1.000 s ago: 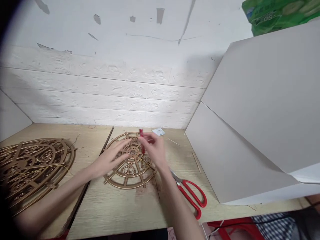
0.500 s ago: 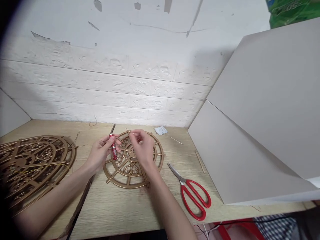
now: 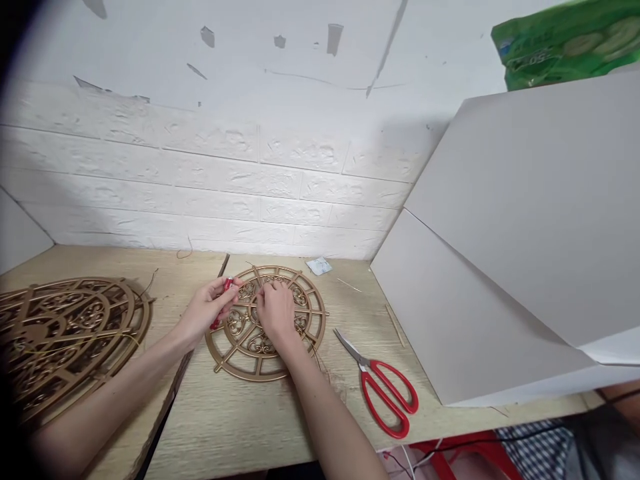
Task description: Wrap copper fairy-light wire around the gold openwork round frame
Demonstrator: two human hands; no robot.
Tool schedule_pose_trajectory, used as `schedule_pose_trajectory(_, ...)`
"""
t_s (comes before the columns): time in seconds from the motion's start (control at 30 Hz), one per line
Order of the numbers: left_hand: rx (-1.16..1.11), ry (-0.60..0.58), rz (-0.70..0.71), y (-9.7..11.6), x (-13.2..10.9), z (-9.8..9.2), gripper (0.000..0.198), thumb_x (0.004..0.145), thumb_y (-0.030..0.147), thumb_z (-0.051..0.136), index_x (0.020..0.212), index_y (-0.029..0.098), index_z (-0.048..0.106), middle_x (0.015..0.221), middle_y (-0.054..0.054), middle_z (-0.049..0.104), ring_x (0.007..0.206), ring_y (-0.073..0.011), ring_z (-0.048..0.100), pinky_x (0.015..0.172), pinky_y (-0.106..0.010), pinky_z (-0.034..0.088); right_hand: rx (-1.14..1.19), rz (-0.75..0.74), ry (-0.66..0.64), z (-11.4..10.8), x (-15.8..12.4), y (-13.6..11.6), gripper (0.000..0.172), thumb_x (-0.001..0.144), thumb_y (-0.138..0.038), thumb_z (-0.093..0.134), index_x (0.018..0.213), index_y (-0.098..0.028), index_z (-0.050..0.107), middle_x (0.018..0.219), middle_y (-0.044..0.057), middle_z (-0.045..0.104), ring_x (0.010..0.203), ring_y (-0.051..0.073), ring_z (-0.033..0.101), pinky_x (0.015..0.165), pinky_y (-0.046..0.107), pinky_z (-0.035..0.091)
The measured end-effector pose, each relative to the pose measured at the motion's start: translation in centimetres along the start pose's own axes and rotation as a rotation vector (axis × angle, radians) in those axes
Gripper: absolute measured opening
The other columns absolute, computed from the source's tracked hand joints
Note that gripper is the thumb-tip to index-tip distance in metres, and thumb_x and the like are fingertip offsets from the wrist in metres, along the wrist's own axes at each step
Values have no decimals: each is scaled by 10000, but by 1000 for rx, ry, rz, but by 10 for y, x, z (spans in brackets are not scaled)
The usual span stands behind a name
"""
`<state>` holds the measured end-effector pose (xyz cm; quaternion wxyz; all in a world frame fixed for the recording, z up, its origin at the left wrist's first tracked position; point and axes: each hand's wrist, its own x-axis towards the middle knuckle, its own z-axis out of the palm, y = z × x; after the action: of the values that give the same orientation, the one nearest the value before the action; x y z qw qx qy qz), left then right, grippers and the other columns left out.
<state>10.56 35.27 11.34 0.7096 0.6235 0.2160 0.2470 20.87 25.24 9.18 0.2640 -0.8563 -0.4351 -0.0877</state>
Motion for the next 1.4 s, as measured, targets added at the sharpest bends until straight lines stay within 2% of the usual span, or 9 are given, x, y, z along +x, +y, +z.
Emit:
schedule_pose_trajectory(0.13,16,15,-10,-2,2,-3,457,646,414,688,977,120,578,650,5,549,427,-40,362,386,-164,259,8,61,-1,1,1,6,185,851,-227,497,984,-161,608,934,81,620,884,199,550,770,289,397)
schedule_pose_trajectory(0.23,54,-13,-12,0,1,-2,429,661,392,670,975,118,570,660,-6,569,410,-40,362,381,-169,248,-87,91,4,4,3,4,186,850,-304,514,906,-167,626,926,99,616,888,232,547,756,320,392)
schedule_pose_trajectory(0.43,83,-70,13,1,-2,2,397,674,372,644,969,123,551,666,-22,605,376,-39,347,365,-174,221,-92,97,57,9,8,0,172,864,-187,435,812,-169,597,912,103,622,876,231,538,750,334,386)
schedule_pose_trajectory(0.63,67,-67,34,-1,-1,0,271,674,301,639,846,146,498,749,-20,615,402,-27,357,388,-173,263,211,101,104,10,5,3,163,867,-192,398,807,-174,548,857,74,623,803,203,537,716,315,392)
schedule_pose_trajectory(0.83,-25,6,1,0,-1,1,385,642,348,698,931,146,545,689,-1,569,462,-44,387,405,-168,282,680,124,15,-3,-2,-3,178,838,-305,459,787,-177,571,681,-2,591,592,139,516,579,252,389)
schedule_pose_trajectory(1.0,-46,3,60,2,-1,-2,340,680,376,687,907,137,601,690,-11,582,425,-24,355,388,-170,238,708,52,-27,-11,-7,-5,199,808,-315,520,773,-168,651,669,1,606,580,124,501,565,241,376)
schedule_pose_trajectory(1.17,-139,51,140,3,2,-5,287,702,360,685,848,124,615,691,-23,593,430,-21,343,393,-168,226,757,-40,11,-15,-8,-8,223,813,-346,542,791,-181,690,717,18,652,633,135,540,584,248,391)
schedule_pose_trajectory(1.3,-233,65,193,7,3,-7,258,704,332,690,819,112,621,678,-21,575,458,-28,367,400,-168,237,845,-32,81,-25,-8,-8,213,813,-360,570,838,-201,708,842,41,695,762,168,597,637,271,423)
schedule_pose_trajectory(1.4,-275,77,215,10,2,-7,238,696,313,698,801,113,623,671,-20,575,459,-28,376,396,-168,237,952,-2,105,-34,-8,-8,182,793,-355,606,828,-212,712,871,39,708,839,188,620,733,307,456)
